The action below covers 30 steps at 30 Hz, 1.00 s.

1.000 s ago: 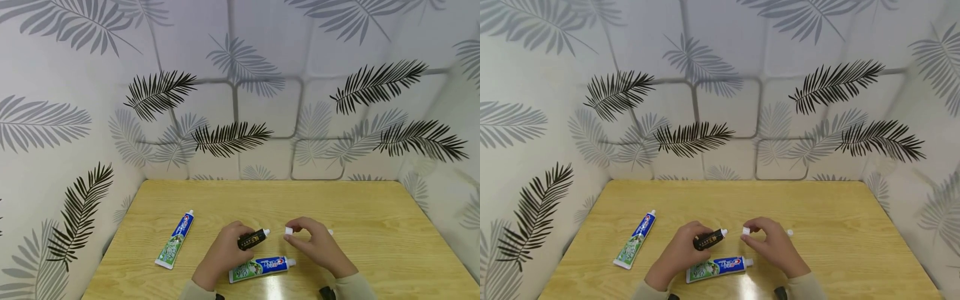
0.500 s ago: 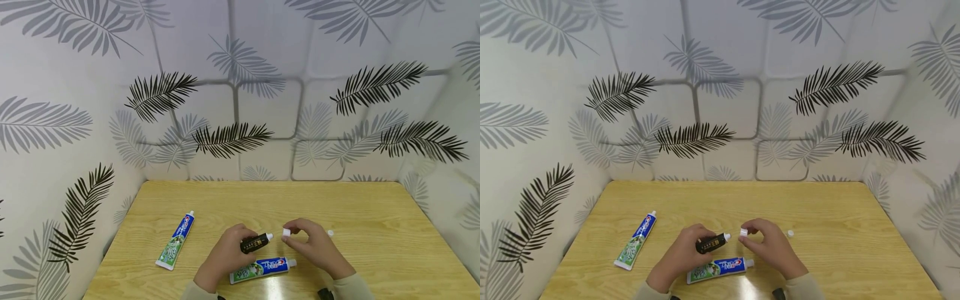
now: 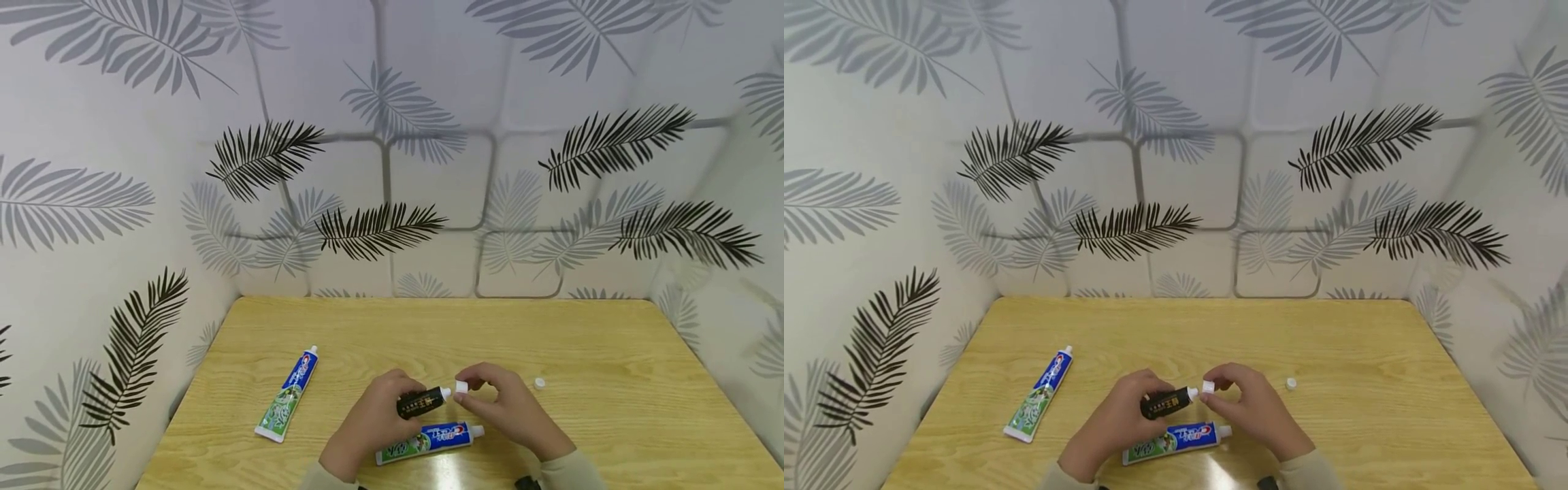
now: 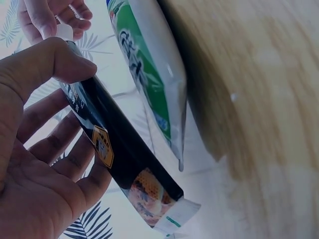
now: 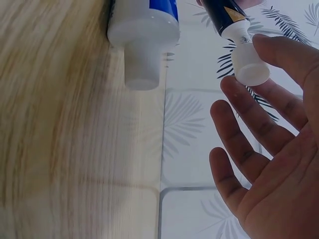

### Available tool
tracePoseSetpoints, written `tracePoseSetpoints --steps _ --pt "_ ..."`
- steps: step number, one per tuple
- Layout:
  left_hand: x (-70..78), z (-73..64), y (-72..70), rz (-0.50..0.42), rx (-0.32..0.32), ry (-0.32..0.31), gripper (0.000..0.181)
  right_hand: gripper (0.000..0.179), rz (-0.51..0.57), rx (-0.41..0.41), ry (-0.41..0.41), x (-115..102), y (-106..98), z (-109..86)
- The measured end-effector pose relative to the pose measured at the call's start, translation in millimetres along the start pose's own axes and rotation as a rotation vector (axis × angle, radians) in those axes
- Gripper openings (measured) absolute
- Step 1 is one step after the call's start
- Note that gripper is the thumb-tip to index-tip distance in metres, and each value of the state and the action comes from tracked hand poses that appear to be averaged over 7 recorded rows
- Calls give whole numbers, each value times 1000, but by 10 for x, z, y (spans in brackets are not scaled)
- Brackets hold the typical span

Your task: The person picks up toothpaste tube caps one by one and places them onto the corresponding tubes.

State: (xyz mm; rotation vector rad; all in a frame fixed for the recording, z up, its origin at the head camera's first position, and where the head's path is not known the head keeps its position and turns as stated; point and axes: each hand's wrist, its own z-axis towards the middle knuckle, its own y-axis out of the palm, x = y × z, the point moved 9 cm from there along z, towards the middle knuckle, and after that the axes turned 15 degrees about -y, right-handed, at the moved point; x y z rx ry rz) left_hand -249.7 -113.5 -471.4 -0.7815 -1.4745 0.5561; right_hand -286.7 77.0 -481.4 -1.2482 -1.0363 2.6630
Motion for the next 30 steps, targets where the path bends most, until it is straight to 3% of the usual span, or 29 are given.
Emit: tracePoseSetpoints --steps 16,30 --pt "60 -4 40 -16 -18 15 43 25 25 -25 -20 -29 66 -8" --pt "59 12 71 2 -22 25 41 20 61 -36 -103 -79 88 -2"
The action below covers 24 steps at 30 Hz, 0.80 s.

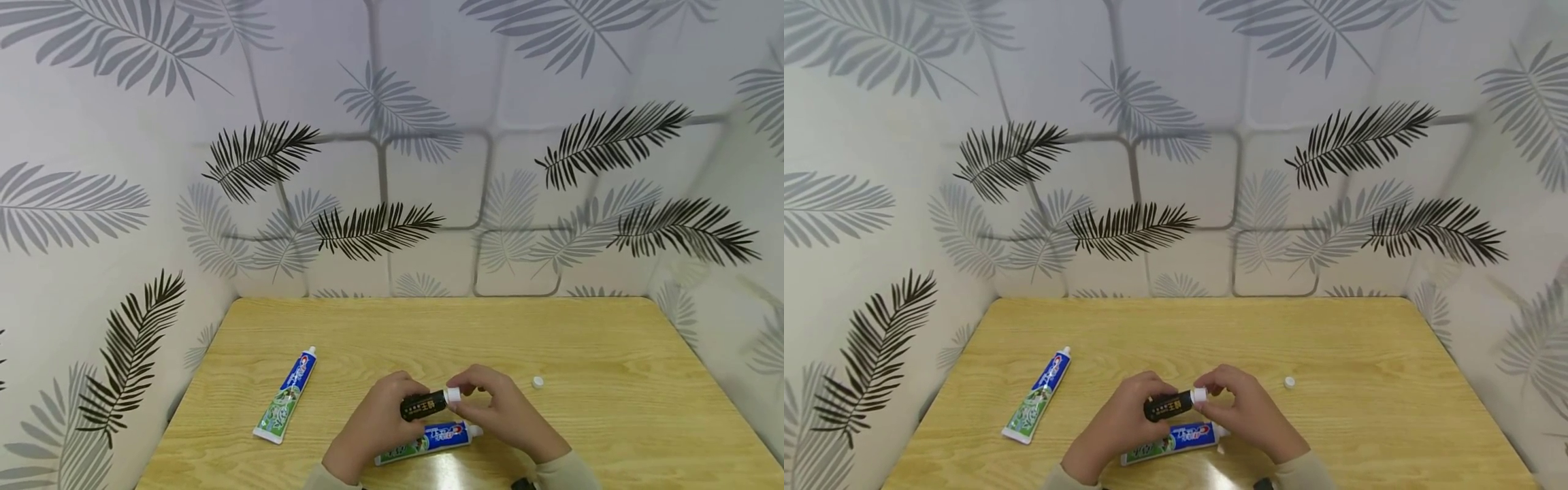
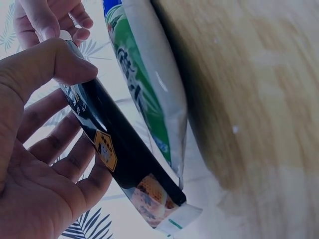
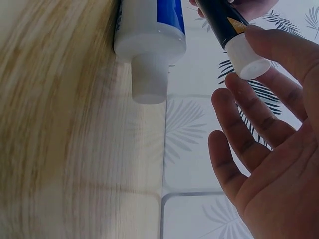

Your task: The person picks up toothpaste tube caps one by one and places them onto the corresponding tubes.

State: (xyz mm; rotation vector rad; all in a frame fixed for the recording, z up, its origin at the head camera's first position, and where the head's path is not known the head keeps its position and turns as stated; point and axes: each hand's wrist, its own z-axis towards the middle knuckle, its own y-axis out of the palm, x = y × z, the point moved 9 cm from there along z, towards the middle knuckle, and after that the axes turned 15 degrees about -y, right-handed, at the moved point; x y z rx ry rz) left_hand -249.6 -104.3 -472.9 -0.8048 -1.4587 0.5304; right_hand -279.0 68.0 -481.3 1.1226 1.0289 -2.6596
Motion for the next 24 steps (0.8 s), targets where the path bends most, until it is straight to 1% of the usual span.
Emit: tracePoseSetpoints --steps 5,10,18,24 --pt "4 2 5 8 8 9 42 21 14 -24 -4 0 27 8" --pt "12 -1 12 28 17 18 42 20 17 -28 5 19 58 6" --pt "22 -11 30 57 17 18 42 13 22 -38 89 96 100 -30" --pt "44 -4 31 62 14 22 43 11 12 -45 100 110 102 -28"
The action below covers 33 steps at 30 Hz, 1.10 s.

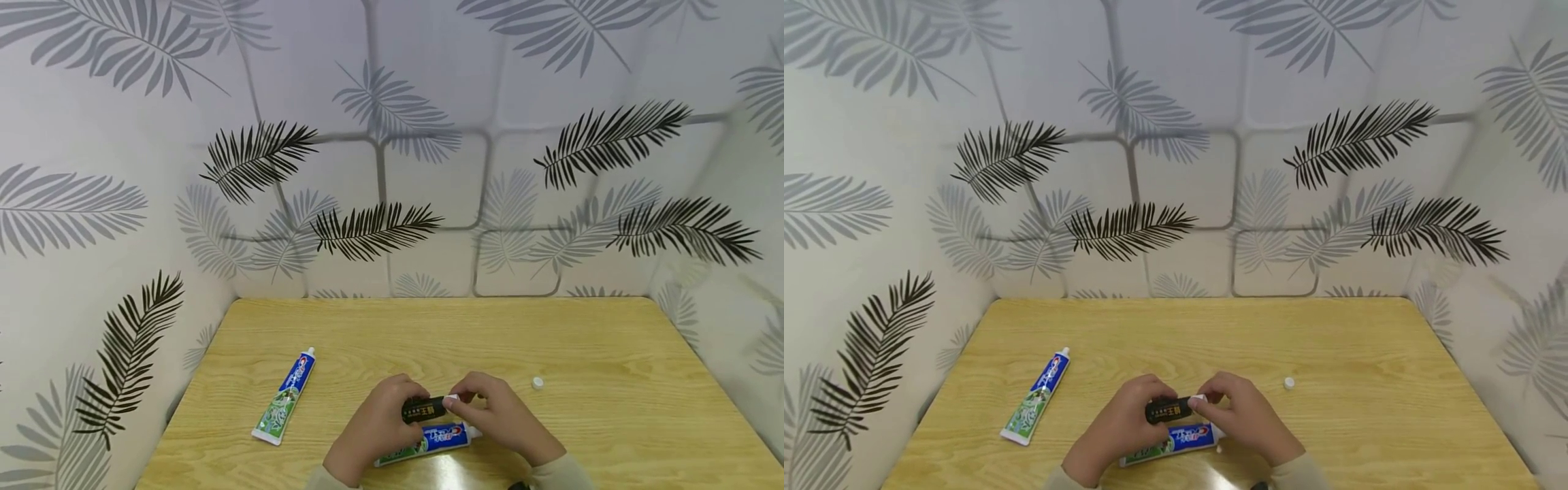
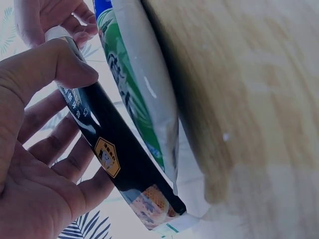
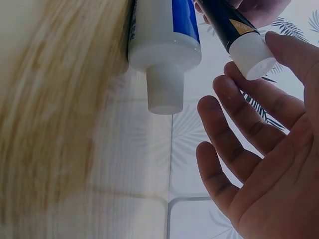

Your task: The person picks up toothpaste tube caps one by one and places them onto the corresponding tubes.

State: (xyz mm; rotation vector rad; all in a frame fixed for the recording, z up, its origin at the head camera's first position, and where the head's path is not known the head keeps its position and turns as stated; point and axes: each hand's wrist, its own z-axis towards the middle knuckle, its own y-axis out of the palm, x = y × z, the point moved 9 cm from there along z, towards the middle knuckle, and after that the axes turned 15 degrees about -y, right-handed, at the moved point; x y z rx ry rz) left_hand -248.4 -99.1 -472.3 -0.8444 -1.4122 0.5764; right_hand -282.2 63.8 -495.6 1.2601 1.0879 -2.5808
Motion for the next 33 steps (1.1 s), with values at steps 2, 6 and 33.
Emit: tracePoseSetpoints --steps 2,6,33 --pt "8 1 -1 1 -2 3 43 12 -8 -2 3 3 0 3" --pt "27 -1 -3 4 -10 8 43 15 -12 -6 11 8 -5 7" --pt "-5 -21 -56 -53 -18 -3 40 20 54 115 -205 -133 -60 -44"
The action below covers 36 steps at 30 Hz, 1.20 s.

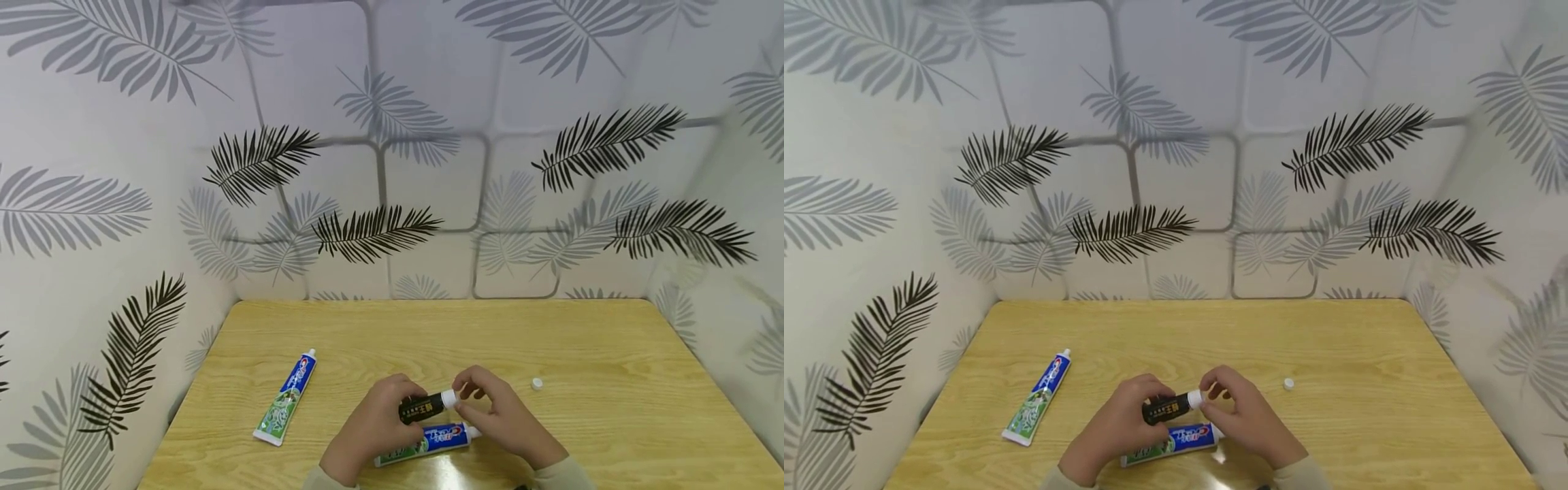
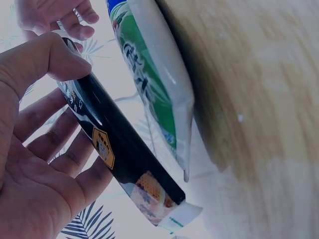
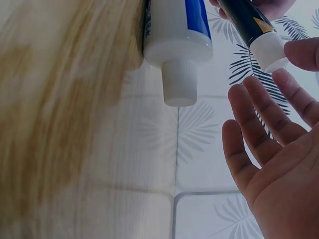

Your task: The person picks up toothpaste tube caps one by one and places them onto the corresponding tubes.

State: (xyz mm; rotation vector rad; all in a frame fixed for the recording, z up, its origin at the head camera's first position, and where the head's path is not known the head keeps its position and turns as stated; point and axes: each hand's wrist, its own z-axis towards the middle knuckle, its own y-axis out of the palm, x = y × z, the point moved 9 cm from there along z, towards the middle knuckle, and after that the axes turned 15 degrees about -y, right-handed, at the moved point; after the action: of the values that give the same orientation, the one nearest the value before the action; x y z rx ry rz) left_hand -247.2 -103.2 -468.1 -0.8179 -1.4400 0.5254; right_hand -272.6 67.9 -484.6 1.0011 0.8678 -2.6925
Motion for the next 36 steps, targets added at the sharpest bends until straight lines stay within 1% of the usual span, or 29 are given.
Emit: tracePoseSetpoints --steps 4,9,13,20,22,25,28,30,31,36 --pt "-1 2 14 5 -6 -6 41 14 -10 -8 52 40 2 -20" --pt "8 4 41 1 -13 1 41 5 -26 -34 137 83 -2 -44" --pt "37 8 58 1 -20 5 42 10 -41 -53 171 102 -17 -59" --pt "65 14 73 0 -17 10 41 29 -72 -50 167 110 -61 -59" --pt "69 15 75 -7 -17 9 41 33 -63 -52 183 125 -62 -67" --pt "70 16 73 -12 -16 6 41 32 -62 -41 241 165 -90 -92" --pt "66 20 70 -15 -15 4 41 21 -65 -16 292 204 -142 -116" --pt "62 24 69 -17 -17 3 41 13 -65 -14 290 209 -165 -118" --pt "59 27 69 -18 -19 2 41 12 -57 -19 279 208 -167 -117" --pt "35 41 76 -17 -23 -2 40 24 11 -60 164 140 -127 -108"
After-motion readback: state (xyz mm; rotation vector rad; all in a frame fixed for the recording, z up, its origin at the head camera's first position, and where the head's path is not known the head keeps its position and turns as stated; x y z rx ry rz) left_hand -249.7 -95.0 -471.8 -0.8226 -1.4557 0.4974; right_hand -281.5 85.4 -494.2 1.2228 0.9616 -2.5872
